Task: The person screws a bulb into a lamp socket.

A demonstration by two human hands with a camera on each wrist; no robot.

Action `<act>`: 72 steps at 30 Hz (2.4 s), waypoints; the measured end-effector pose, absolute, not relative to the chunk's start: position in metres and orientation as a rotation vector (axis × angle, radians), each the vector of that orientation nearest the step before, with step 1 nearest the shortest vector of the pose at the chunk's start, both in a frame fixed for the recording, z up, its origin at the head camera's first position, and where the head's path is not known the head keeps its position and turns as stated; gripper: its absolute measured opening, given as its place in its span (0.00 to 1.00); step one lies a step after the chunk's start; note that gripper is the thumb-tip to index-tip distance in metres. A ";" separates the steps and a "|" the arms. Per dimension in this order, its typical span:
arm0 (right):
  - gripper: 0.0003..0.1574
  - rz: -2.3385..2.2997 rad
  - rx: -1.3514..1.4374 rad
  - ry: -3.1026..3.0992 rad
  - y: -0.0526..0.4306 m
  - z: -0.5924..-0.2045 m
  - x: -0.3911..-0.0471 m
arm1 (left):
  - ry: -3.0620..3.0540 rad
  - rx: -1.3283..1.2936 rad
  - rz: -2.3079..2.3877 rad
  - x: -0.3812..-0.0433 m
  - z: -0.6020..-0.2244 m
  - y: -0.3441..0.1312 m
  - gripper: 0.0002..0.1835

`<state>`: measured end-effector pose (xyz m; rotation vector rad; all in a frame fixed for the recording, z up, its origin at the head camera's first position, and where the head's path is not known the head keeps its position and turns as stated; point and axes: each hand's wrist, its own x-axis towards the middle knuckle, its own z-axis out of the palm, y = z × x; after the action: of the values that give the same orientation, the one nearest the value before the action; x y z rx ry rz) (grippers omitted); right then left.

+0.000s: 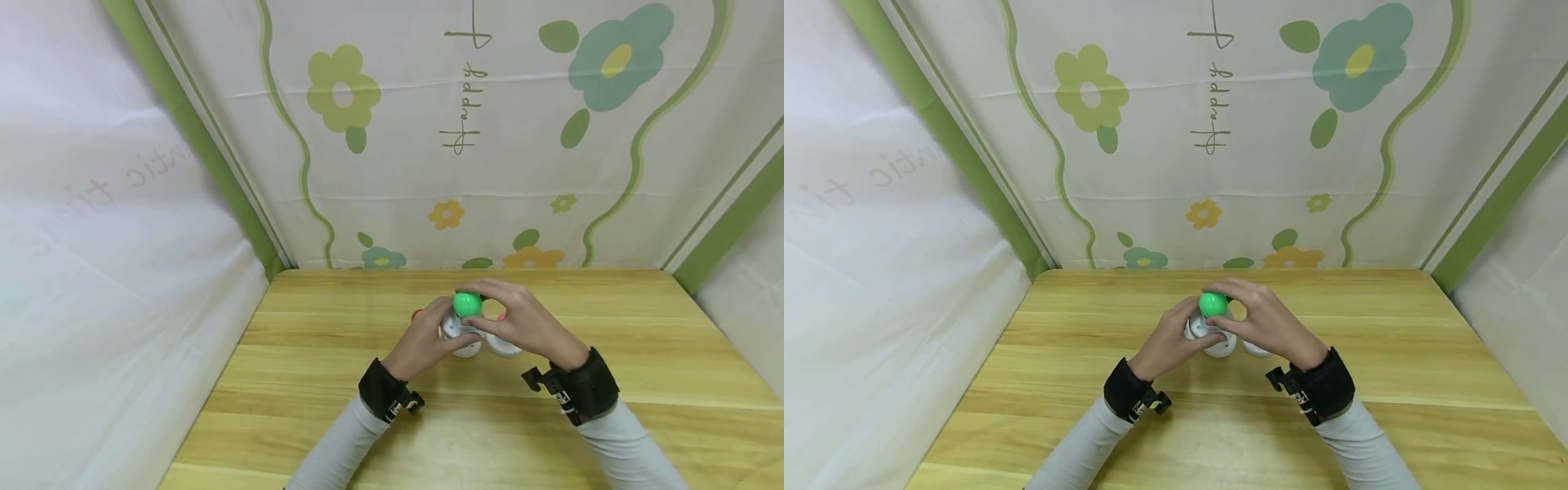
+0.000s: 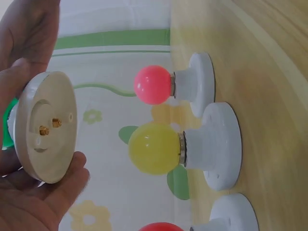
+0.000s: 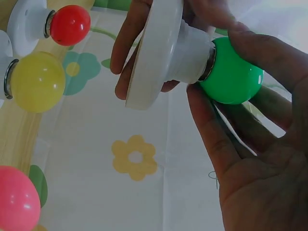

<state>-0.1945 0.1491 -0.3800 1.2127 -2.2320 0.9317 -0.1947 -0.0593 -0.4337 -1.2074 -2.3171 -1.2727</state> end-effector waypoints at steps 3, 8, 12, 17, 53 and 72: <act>0.32 0.926 1.209 -2.228 0.149 -0.379 -0.194 | -2.320 -1.193 -1.290 -0.194 -0.433 -0.061 0.31; 0.31 0.933 1.215 -2.215 0.149 -0.378 -0.193 | -2.333 -1.138 -1.243 -0.194 -0.432 -0.062 0.29; 0.31 0.935 1.227 -2.197 0.149 -0.378 -0.192 | -2.331 -1.102 -1.206 -0.193 -0.431 -0.063 0.29; 0.31 0.940 1.228 -2.201 0.148 -0.378 -0.192 | -2.279 -1.111 -1.249 -0.193 -0.430 -0.062 0.31; 0.32 0.920 1.234 -2.223 0.152 -0.377 -0.191 | -2.173 -1.013 -1.276 -0.204 -0.425 -0.096 0.28; 0.28 0.881 1.122 -2.316 0.175 -0.386 -0.192 | -2.325 -0.772 -1.271 -0.223 -0.438 -0.141 0.28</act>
<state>-0.1919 0.1747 -0.3856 1.1217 -2.3157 0.8815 -0.2226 -0.1408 -0.4380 -0.7720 -2.3255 -1.2708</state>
